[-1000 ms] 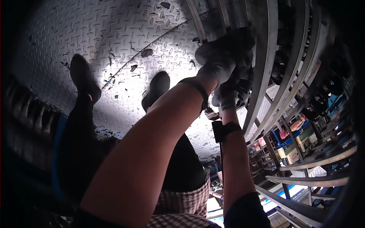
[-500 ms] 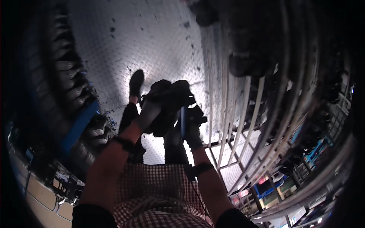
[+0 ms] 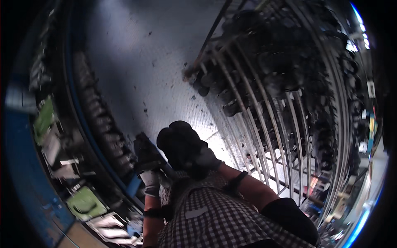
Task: Placing shoe soles into molds on a production line.
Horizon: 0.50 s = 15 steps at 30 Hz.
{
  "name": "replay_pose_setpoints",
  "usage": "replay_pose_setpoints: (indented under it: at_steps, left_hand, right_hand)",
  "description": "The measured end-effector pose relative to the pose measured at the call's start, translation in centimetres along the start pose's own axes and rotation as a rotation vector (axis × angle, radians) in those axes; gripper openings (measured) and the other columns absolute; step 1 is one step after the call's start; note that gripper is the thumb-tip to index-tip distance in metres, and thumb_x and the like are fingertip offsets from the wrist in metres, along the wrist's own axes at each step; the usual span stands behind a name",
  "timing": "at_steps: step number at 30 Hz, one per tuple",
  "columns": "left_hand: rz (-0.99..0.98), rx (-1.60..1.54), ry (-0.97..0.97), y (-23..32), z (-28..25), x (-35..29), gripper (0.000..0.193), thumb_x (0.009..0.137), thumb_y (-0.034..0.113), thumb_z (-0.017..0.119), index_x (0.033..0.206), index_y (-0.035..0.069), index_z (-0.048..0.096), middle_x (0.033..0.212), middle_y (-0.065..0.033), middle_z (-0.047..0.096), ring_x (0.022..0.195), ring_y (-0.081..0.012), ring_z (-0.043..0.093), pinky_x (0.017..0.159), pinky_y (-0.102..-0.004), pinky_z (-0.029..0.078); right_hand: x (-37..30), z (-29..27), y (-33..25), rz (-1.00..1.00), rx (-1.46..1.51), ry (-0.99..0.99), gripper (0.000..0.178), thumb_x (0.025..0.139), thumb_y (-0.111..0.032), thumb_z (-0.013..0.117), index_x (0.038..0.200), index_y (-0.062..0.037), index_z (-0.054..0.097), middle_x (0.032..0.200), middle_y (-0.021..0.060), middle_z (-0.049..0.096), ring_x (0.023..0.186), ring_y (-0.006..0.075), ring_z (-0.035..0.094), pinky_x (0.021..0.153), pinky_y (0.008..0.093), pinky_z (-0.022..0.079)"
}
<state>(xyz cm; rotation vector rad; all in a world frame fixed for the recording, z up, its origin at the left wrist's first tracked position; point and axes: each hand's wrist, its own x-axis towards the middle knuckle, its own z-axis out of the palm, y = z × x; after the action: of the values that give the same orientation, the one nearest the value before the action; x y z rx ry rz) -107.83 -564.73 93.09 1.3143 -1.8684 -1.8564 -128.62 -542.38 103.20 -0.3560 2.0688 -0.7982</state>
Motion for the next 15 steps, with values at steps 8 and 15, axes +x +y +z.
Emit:
replay_pose_setpoints:
  at_steps: [8, 15]
  left_hand:
    - [-0.274, -0.538, -0.405, 19.4, -3.0, 9.8, 0.038, 0.103, 0.038, 0.052, 0.126, 0.011, 0.064, 0.099, -0.0082, 0.067, 0.075, -0.0273, 0.063, 0.065, -0.0424, 0.055]
    - [0.217, 0.124, -0.218, 20.6, -0.8, 16.9, 0.028, 0.096, 0.026, 0.06, 0.113, 0.005, 0.067, 0.089, -0.0075, 0.067, 0.076, -0.0258, 0.064, 0.065, -0.0396, 0.054]
  right_hand:
    - [-4.6, -15.4, -12.9, -0.308, -0.457, 0.961, 0.059, 0.076, -0.026, 0.07, 0.13, -0.0016, 0.063, 0.125, 0.0244, 0.064, 0.114, 0.0432, 0.062, 0.1, 0.0517, 0.047]
    - [-22.1, -34.4, -7.7, 0.423, -0.846, 1.671, 0.063, 0.083, -0.03, 0.061, 0.116, 0.0229, 0.058, 0.117, 0.0408, 0.061, 0.114, 0.0518, 0.061, 0.104, 0.0536, 0.047]
